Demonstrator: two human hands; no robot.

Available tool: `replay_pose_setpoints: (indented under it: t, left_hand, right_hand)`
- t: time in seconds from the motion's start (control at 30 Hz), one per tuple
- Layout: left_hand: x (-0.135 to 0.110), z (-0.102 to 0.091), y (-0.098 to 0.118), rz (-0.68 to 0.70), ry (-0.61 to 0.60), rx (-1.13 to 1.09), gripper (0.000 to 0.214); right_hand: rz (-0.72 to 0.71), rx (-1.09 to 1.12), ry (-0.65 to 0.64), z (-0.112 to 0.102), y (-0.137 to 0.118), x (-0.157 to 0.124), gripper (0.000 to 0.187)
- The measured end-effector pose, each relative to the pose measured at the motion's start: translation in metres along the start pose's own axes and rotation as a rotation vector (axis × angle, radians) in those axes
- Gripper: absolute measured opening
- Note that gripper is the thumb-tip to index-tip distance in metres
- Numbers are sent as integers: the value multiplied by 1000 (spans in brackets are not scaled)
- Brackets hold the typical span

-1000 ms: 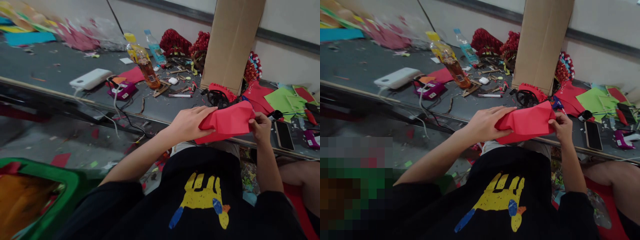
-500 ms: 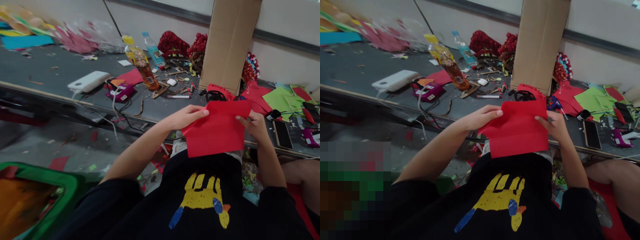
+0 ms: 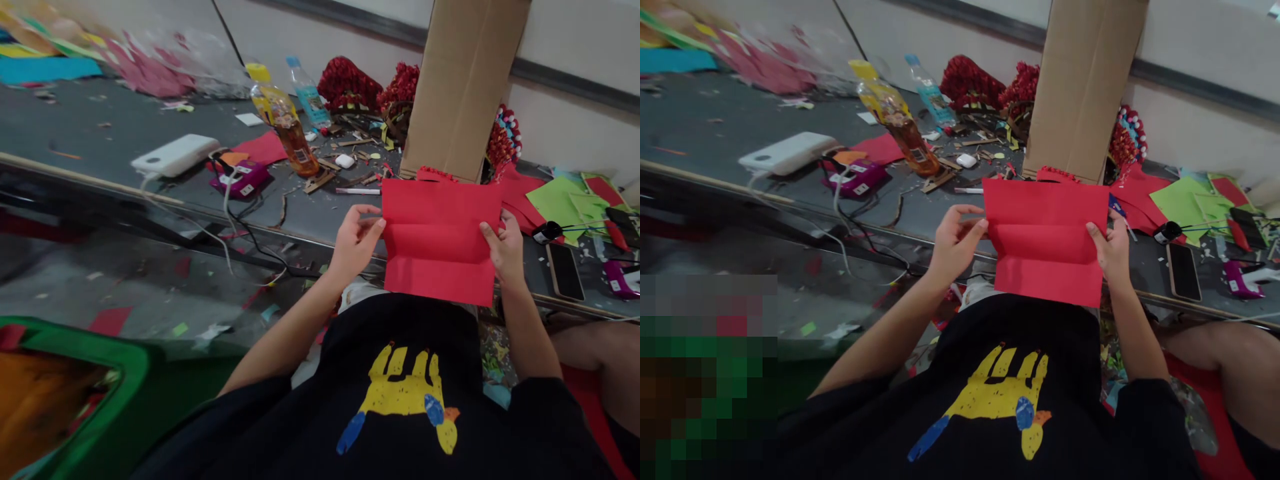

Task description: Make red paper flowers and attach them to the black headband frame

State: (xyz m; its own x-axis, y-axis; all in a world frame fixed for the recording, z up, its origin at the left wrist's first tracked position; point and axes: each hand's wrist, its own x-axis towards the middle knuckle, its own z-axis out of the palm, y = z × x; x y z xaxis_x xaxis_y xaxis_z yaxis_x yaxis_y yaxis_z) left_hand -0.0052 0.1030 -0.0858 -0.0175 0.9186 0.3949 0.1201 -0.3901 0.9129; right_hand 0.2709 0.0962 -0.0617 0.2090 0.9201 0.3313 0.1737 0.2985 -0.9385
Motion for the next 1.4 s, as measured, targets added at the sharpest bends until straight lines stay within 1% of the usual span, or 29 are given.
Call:
replay_pose_setpoints:
  t: [0.07,0.1,0.17,0.27,0.37,0.43,0.5,0.57,0.67,0.77,0.87,1.0,1.13,1.23,1.3,1.4]
  left_hand:
    - [-5,6,4,20,110,6,24]
    - [-7,8,6,29,123,16,22]
    - [-10,10,12,30,58,40,19]
    - [-12,10,17,-24,-72,45,17]
    - [-12,8,19,-94,-105,-20,28]
    - [-12,6,21,-130,-138,-63,37]
    - [-13,5,23,-149,-163,-72,44]
    - [-14,3,25,-160,-158,-69,48]
    - [-16,2,26,-160,-126,-86,50]
    - [-17,2,27,-140,-114,-85,48]
    - [-18,1,30,-112,-110,-65,46]
    - [-18,0,34,-63,-81,21,42]
    - [-18,-2,39,70,-32,127,30]
    - [-17,-4,41,151,-24,176,23]
    - [-16,-5,41,171,-33,185,22]
    - [-14,-8,40,167,-79,202,27]
  right_hand:
    - [-44,-31,15,0,1,-2,61]
    - [-66,-52,21,0,2,-3,62]
    - [-115,-104,24,0,3,-5,55]
    - [-184,-186,48,-3,2,-7,42]
    - [-228,-267,125,-7,-2,-11,38]
    - [-232,-332,143,-10,-6,-15,34]
    - [-232,-380,102,-13,-11,-19,30]
    - [-220,-383,26,-16,-13,-23,30]
    - [-116,-282,-109,-22,-11,-28,35]
    - [18,-186,-197,-26,-6,-32,41]
    - [68,-151,-192,-29,-3,-34,41]
    - [30,-154,-105,-30,-3,-33,41]
    - [-77,-226,1,-28,-7,-35,31]
    - [-112,-248,-17,-29,-10,-38,26]
    - [-103,-268,-54,-30,-11,-39,33]
    - [-92,-303,-81,-32,-12,-41,43]
